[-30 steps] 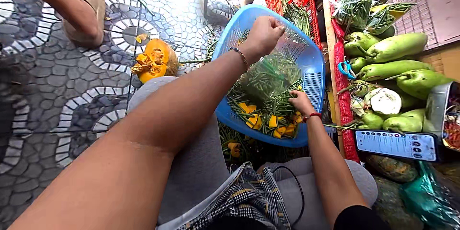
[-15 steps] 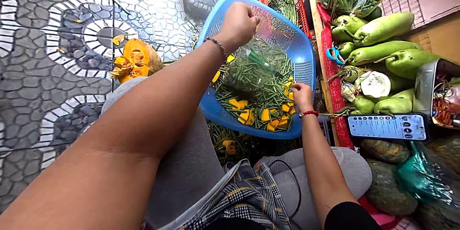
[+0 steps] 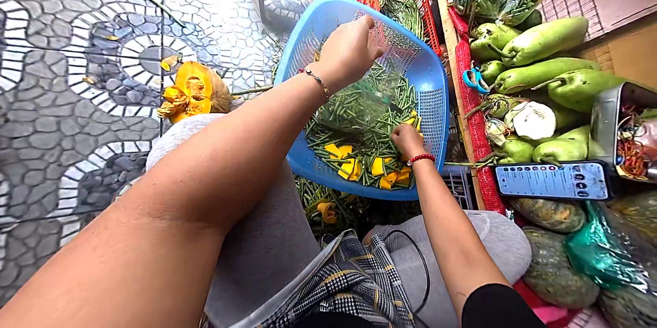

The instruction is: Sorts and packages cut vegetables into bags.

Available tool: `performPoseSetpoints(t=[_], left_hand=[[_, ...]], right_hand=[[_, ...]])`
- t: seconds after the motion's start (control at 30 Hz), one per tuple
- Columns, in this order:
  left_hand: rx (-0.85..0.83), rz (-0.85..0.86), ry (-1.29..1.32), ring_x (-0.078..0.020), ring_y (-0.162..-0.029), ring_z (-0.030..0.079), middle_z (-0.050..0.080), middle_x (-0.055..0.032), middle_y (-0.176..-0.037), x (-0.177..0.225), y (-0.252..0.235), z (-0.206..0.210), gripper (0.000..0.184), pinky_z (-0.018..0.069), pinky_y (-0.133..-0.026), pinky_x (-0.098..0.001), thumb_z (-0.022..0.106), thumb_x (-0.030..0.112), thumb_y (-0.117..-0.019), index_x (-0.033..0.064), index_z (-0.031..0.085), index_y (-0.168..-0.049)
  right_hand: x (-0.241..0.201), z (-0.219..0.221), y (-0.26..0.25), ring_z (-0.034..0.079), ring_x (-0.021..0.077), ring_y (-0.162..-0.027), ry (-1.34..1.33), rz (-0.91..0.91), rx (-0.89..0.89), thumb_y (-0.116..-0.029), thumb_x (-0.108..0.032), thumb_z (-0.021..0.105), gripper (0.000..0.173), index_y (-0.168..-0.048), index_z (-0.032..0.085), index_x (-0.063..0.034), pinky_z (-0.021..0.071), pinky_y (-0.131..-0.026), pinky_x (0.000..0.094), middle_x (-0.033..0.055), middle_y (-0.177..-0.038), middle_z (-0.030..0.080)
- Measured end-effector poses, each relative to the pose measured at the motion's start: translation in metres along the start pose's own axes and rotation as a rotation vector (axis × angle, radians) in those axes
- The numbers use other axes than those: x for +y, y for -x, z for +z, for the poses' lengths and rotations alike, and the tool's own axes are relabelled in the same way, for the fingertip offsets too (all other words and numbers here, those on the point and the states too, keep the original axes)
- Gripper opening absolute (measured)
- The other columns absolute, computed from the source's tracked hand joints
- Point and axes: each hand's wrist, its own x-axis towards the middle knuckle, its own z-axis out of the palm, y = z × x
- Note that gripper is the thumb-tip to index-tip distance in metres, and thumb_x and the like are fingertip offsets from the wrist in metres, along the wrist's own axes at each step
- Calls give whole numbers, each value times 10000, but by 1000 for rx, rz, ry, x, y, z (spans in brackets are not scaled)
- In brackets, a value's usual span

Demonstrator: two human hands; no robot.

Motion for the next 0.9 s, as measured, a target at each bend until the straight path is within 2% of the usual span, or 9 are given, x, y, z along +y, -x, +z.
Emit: performPoseSetpoints(t=[0.1,0.17,0.27,0.4,0.5,0.57,0.7,0.83,0.9], left_hand=[[-58,43,-117,-440,-1109,649,666,-267,-1186,3,1,5,421,485,-953,-638,621,212,-1029,-20,570,-1376],[-91,43,-164,-457,-1192,627,661,-273,-1232,3,2,4,372,468,-992,-657,595,171,-1033,-14,597,-1356],[-126,147,-105,-424,-1115,659,689,-243,-1194,-2,4,5,315,482,-973,-626,573,141,-1045,34,655,-1330],[-303,292,5,-286,-1004,697,738,-151,-1126,10,14,13,273,513,-944,-513,571,182,-1066,72,723,-1265],[-429,363,-65,-304,-1000,697,741,-155,-1078,19,21,21,279,515,-939,-532,592,230,-1062,71,738,-1239],[-471,414,-115,-307,-1003,699,745,-151,-1035,21,23,26,274,514,-926,-538,576,239,-1069,61,763,-1160],[-452,467,-74,-279,-886,678,723,-157,-940,20,25,33,290,519,-848,-489,542,209,-1081,8,751,-1097],[-362,470,57,-198,-756,612,673,-112,-835,17,27,42,273,491,-737,-402,528,174,-1082,-7,723,-1018],[-338,338,192,-124,-708,560,655,-64,-809,21,28,40,278,458,-691,-335,527,179,-1085,8,731,-1006]], right_hand=[[2,4,-8,618,458,-1198,68,30,-72,-1018,-142,557,264,-1102,721,46,469,-987,658,286,-1205,672],[5,2,4,650,474,-1052,-54,-8,-8,-1003,-133,589,236,-1026,699,74,492,-881,664,307,-1072,677],[-3,-17,37,679,358,-828,-289,-64,97,-1048,-143,545,221,-1109,661,36,549,-762,562,226,-962,690],[-23,-48,76,665,269,-819,-375,-241,309,-1014,-96,611,156,-1090,698,9,544,-758,488,164,-955,701],[-33,-58,95,678,243,-828,-320,-427,481,-993,-80,614,140,-1050,697,17,569,-750,431,163,-981,694],[-38,-59,99,685,238,-844,-308,-498,566,-989,-79,609,140,-1048,693,15,574,-762,407,159,-976,694],[-46,-55,98,666,229,-787,-332,-474,670,-1004,-89,595,142,-1056,679,13,565,-707,387,160,-967,682],[-58,-50,103,545,48,-610,-725,-398,651,-1047,-145,567,141,-1081,637,-27,484,-580,206,40,-826,616],[-68,-49,104,567,12,-598,-1041,-314,564,-1055,-179,576,128,-1086,629,-66,515,-580,176,-19,-804,605]])
